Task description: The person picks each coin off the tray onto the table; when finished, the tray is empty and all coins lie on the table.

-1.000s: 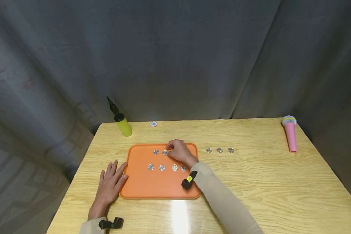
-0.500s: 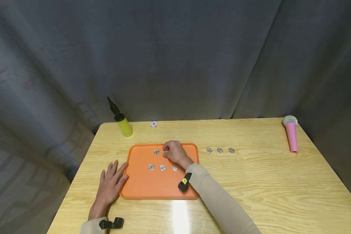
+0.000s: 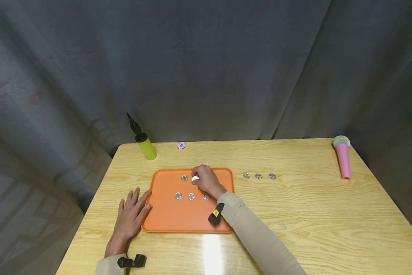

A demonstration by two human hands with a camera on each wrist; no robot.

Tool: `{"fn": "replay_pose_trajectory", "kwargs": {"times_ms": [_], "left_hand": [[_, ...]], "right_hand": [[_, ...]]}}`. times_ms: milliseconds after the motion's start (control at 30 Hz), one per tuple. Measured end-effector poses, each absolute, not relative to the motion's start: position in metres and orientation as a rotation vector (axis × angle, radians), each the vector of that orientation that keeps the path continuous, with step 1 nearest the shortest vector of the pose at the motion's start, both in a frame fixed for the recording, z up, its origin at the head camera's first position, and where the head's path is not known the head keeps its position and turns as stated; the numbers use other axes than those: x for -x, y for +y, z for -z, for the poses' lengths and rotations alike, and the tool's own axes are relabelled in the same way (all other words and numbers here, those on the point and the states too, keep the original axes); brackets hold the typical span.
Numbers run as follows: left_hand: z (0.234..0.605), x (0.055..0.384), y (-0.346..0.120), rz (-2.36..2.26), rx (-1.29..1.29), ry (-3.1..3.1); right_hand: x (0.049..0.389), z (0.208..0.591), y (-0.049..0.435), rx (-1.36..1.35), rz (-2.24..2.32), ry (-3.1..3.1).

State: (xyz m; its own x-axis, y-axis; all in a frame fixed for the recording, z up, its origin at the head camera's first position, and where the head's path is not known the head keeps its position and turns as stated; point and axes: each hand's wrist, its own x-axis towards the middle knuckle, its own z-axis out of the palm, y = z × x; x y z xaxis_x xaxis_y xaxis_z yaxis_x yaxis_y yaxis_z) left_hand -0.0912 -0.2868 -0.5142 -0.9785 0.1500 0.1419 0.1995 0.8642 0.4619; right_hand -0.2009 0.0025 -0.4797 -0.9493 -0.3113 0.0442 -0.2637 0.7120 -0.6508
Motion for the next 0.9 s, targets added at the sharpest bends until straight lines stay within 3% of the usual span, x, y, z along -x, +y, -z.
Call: {"fn": "replay_pose_trajectory", "kwargs": {"times_ms": [900], "left_hand": [[0.513,0.091,-0.287,0.745,0.256,-2.954]], "right_hand": [[0.202,0.476,0.032,0.357,1.494,2.607]]}}
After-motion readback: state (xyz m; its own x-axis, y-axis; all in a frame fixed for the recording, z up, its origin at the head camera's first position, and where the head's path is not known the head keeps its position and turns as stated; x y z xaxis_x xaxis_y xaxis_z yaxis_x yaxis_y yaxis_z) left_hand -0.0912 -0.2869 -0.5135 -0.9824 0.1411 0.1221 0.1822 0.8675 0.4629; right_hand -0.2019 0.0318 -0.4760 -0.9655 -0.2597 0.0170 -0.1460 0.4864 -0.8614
